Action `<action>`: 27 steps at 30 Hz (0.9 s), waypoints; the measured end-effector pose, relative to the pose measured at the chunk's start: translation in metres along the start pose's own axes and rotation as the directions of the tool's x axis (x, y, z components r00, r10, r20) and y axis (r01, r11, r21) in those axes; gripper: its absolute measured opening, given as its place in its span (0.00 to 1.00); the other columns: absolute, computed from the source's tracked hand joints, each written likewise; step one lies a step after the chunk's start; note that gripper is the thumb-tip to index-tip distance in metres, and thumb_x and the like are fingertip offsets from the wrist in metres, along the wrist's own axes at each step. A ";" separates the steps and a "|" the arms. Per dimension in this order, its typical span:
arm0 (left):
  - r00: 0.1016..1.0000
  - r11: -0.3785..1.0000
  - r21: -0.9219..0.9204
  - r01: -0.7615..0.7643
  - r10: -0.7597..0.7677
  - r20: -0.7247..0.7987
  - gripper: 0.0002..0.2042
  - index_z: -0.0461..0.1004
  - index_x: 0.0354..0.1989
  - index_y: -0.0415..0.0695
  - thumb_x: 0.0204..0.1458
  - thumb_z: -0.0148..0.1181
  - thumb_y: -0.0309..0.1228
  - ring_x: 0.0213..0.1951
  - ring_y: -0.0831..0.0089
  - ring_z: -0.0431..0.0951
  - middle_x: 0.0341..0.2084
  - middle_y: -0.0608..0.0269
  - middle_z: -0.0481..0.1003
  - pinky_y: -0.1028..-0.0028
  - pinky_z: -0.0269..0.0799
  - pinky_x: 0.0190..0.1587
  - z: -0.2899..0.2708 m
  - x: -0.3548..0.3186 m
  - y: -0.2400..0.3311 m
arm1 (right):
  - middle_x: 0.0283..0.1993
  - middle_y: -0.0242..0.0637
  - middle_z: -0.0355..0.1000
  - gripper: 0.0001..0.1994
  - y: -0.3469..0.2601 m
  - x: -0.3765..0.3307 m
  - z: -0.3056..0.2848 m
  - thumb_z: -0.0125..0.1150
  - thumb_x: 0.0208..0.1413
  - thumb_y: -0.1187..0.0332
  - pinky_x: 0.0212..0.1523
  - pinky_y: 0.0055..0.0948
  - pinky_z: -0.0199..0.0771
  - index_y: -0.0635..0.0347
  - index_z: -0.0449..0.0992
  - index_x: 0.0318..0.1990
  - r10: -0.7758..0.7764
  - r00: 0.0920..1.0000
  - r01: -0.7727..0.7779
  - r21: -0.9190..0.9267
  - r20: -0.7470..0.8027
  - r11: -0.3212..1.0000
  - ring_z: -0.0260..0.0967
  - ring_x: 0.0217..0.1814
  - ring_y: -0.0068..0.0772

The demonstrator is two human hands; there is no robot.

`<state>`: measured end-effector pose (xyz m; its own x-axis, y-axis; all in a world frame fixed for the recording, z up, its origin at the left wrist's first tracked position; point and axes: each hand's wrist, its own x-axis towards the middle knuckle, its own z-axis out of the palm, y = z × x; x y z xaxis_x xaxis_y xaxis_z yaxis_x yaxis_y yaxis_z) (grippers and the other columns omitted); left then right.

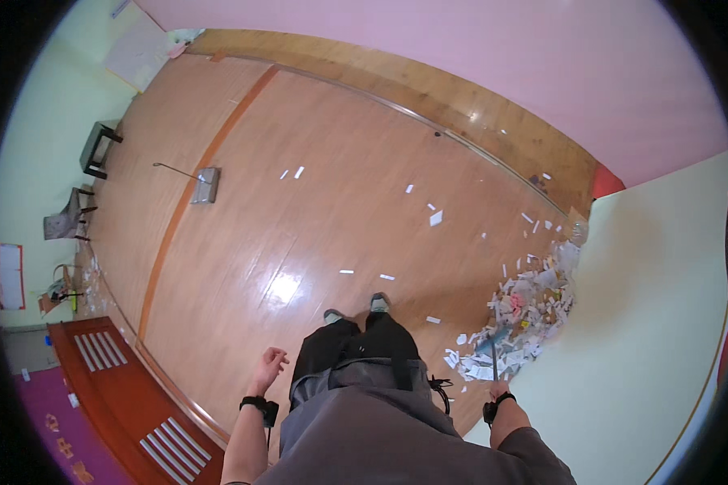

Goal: Sweeping paper scraps into a dustpan in an indoor lobby area.

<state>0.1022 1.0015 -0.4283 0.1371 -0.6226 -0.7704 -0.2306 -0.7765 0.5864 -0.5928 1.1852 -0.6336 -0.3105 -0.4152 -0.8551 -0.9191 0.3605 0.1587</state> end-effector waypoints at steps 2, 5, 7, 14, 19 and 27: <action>0.993 0.997 0.058 0.050 -0.044 -0.106 0.08 0.65 0.32 0.41 0.50 0.44 0.32 0.22 0.79 0.67 0.22 0.64 0.70 0.80 0.62 0.24 -0.021 -0.029 0.005 | 0.35 0.51 0.68 0.17 -0.127 -0.037 -0.065 0.44 0.46 0.60 0.40 0.40 0.63 0.65 0.71 0.34 0.123 0.990 -0.137 0.365 0.062 0.921 0.65 0.41 0.49; 0.986 0.986 0.111 0.128 -0.114 -0.119 0.08 0.65 0.32 0.40 0.50 0.44 0.32 0.23 0.78 0.67 0.22 0.64 0.70 0.80 0.63 0.25 -0.023 -0.042 0.010 | 0.34 0.55 0.66 0.14 -0.203 -0.027 -0.112 0.42 0.49 0.65 0.38 0.44 0.63 0.68 0.67 0.34 -0.370 0.917 0.398 0.322 -0.146 0.859 0.63 0.39 0.55; 0.971 0.980 0.083 0.179 -0.163 -0.174 0.09 0.65 0.32 0.40 0.50 0.44 0.33 0.24 0.78 0.68 0.22 0.64 0.70 0.79 0.64 0.26 -0.030 -0.066 -0.004 | 0.35 0.55 0.66 0.13 -0.290 -0.034 -0.156 0.39 0.50 0.66 0.38 0.45 0.62 0.67 0.66 0.36 -0.403 0.910 0.412 0.338 -0.100 0.846 0.62 0.40 0.55; 0.894 0.939 0.031 0.343 -0.316 -0.318 0.09 0.65 0.32 0.39 0.50 0.45 0.34 0.23 0.77 0.70 0.21 0.63 0.70 0.79 0.65 0.25 -0.027 -0.143 -0.050 | 0.34 0.56 0.65 0.11 -0.470 0.027 -0.185 0.43 0.50 0.65 0.38 0.46 0.61 0.62 0.63 0.38 -0.702 0.686 0.719 0.323 -0.189 0.615 0.62 0.39 0.54; 0.798 0.846 -0.061 0.530 -0.522 -0.302 0.06 0.66 0.32 0.45 0.50 0.47 0.33 0.20 0.80 0.68 0.21 0.68 0.70 0.81 0.63 0.22 -0.029 -0.185 -0.055 | 0.34 0.54 0.66 0.12 -0.470 0.056 -0.151 0.44 0.48 0.64 0.38 0.45 0.62 0.59 0.64 0.39 -0.600 0.800 0.577 0.292 -0.013 0.763 0.62 0.40 0.54; 0.870 0.890 0.027 0.456 -0.440 -0.221 0.10 0.65 0.33 0.41 0.50 0.45 0.36 0.23 0.80 0.69 0.21 0.64 0.70 0.81 0.65 0.25 -0.045 -0.100 -0.002 | 0.33 0.49 0.66 0.11 -0.132 0.012 -0.059 0.44 0.46 0.69 0.33 0.42 0.66 0.60 0.64 0.38 -0.130 0.991 0.124 0.243 0.010 0.962 0.65 0.35 0.50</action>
<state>0.1321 1.0615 -0.3411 0.4340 -0.2222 -0.8731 -0.1687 -0.9720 0.1636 -0.4893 1.0833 -0.6359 -0.1855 -0.4502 -0.8734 -0.8639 0.4983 -0.0734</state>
